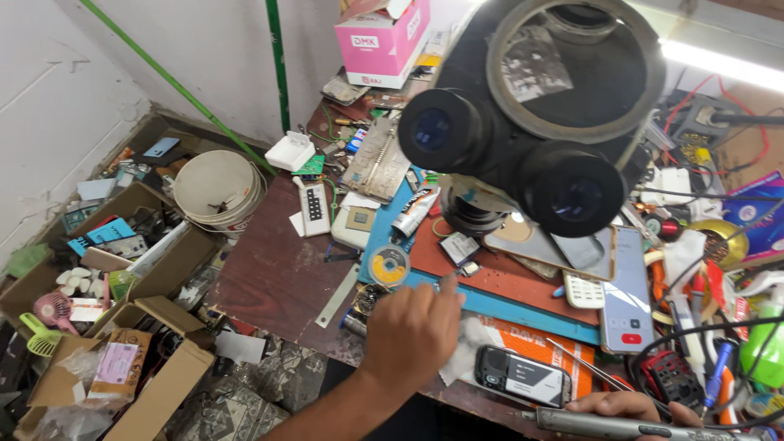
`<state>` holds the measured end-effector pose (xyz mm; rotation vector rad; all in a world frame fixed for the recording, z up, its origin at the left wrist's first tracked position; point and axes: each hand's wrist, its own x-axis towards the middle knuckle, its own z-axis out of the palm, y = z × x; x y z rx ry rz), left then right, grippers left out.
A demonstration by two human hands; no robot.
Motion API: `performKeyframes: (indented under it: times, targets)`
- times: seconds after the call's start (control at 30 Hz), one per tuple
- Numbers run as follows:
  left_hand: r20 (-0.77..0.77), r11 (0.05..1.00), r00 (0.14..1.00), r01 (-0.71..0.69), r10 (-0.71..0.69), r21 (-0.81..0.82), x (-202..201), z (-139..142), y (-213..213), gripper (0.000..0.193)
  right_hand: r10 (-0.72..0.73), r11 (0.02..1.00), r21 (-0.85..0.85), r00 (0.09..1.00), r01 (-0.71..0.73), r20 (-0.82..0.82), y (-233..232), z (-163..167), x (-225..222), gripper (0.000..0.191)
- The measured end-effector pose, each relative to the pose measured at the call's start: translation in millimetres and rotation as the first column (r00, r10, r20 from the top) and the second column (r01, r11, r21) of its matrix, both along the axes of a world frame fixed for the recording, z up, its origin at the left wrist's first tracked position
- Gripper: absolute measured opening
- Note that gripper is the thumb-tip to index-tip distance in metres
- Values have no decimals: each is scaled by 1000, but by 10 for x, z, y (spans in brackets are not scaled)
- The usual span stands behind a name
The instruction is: The person disassembles a feature phone, removes the battery, and uses a hot air gun to heat the battery compartment. They then reassemble the phone, insert the battery, and power it on to verify functionality. The person also briefly handles a smartphone on the workbench.
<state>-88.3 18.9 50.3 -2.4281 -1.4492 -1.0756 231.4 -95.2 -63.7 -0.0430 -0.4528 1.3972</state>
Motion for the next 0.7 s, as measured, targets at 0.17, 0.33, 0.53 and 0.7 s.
performKeyframes:
  times: [0.17, 0.33, 0.53, 0.7]
  targets:
    - [-72, 953, 971, -237, 227, -192, 139, -9, 385, 35, 305, 947, -38, 859, -318, 411, 210, 92, 102, 77]
    - [-40, 957, 986, -167, 162, -238, 197, -26, 351, 21, 483, 821, -93, 599, -563, 639, 426, 135, 240, 72]
    - [-55, 950, 952, -304, 301, -66, -20, 76, 375, 20, 422, 900, -120, 766, -420, 485, 213, 46, 203, 77]
    - [-82, 908, 916, -401, 393, -123, -350, 200, 527, 9, 228, 973, -65, 887, -221, 401, 179, -30, 30, 77]
